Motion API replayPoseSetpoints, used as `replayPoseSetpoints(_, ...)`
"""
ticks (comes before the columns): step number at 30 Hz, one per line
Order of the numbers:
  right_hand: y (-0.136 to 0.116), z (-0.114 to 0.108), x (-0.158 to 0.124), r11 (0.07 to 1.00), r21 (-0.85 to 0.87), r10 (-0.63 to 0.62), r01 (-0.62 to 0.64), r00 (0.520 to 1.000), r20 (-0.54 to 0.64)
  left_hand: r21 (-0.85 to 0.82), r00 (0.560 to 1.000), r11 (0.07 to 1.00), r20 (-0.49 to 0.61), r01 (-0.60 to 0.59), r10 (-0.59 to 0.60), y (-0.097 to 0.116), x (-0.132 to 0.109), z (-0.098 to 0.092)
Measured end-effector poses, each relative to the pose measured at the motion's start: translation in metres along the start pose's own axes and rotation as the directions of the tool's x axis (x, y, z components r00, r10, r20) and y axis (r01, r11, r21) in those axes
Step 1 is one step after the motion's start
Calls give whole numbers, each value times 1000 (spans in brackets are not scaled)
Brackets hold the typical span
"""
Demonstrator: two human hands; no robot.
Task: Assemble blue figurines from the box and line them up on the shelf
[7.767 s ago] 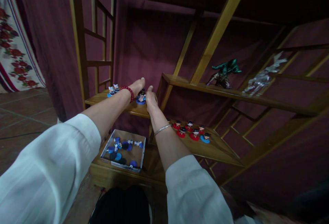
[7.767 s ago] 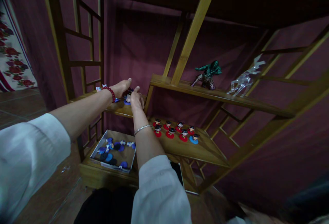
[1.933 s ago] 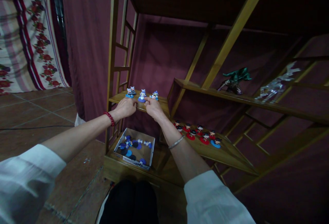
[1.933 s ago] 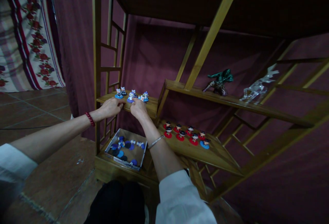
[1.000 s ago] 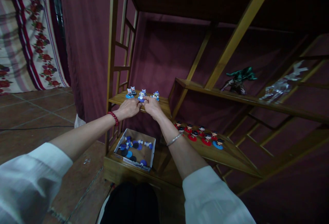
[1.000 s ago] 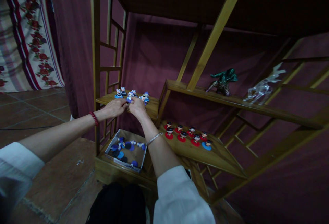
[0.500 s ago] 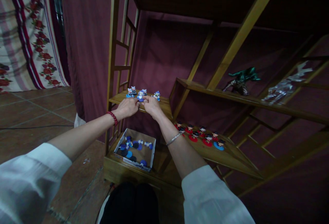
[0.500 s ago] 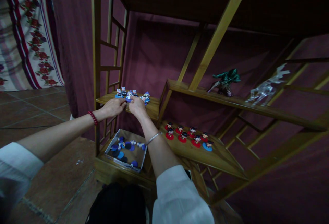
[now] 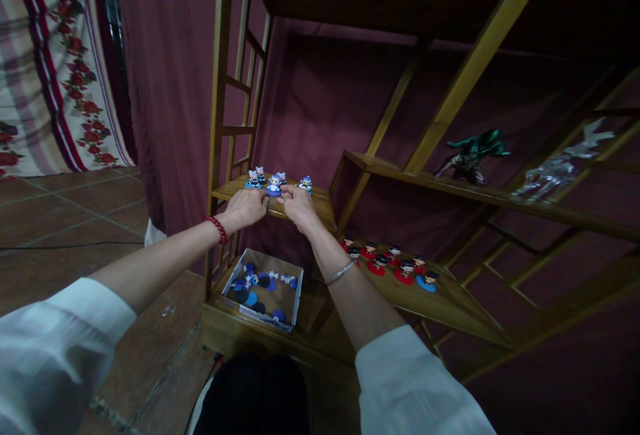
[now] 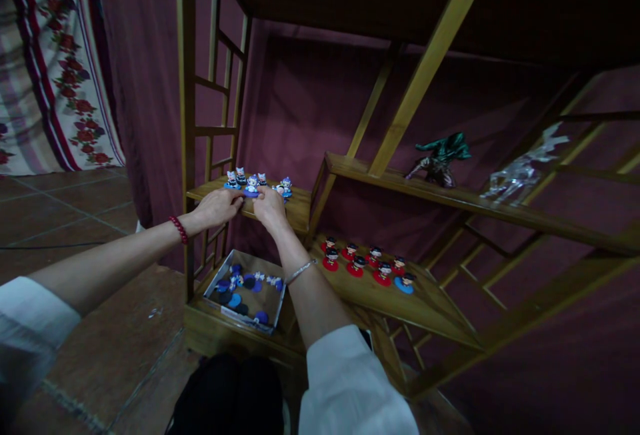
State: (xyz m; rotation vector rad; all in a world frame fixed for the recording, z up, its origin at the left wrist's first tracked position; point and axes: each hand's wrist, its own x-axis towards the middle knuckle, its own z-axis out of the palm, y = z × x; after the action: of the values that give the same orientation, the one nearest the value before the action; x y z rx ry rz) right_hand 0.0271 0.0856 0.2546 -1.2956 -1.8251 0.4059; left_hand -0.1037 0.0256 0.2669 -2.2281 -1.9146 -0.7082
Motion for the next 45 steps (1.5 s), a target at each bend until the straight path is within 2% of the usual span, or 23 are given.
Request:
replayPoseSetpoints(7, -1, -6, -7, 998, 58, -4, 5, 1000, -13, 25, 1000, 1000, -19, -1, 1, 3, -1, -1)
replayPoseSetpoints(16, -12, -21, -29, 946, 325, 11, -8, 1000, -7, 24, 1000, 1000, 6, 9, -9, 4, 1, -1)
replayPoseSetpoints(21, -6, -26, -38, 941, 337, -8, 18, 1000, -29, 1, 1000, 1000, -22, 1, -1, 9, -7, -3)
replayPoseSetpoints(26, -3, -34, -50, 970, 240, -21, 29, 999, -35, -35, 997, 999, -71, -32, 29, 19, -15, 1)
replayPoseSetpoints(30, -12, -51, -58, 999, -35, -35, 29, 986, -164, -49, 992, 995, -91, -87, 82, 24, -14, 9)
replayPoseSetpoints(33, -14, -60, -55, 986, -159, 20, -46, 986, -165, -50, 988, 992, -111, -117, 111, 25, -11, 12)
replayPoseSetpoints(38, -5, -59, -38, 969, -221, 88, -112, 990, -114, -76, 986, 986, -84, -150, 144, 28, -5, 15)
replayPoseSetpoints(45, 1, -56, -26, 968, -193, 147, -161, 985, -85, -94, 975, 970, -41, -222, 219, 41, 2, 16)
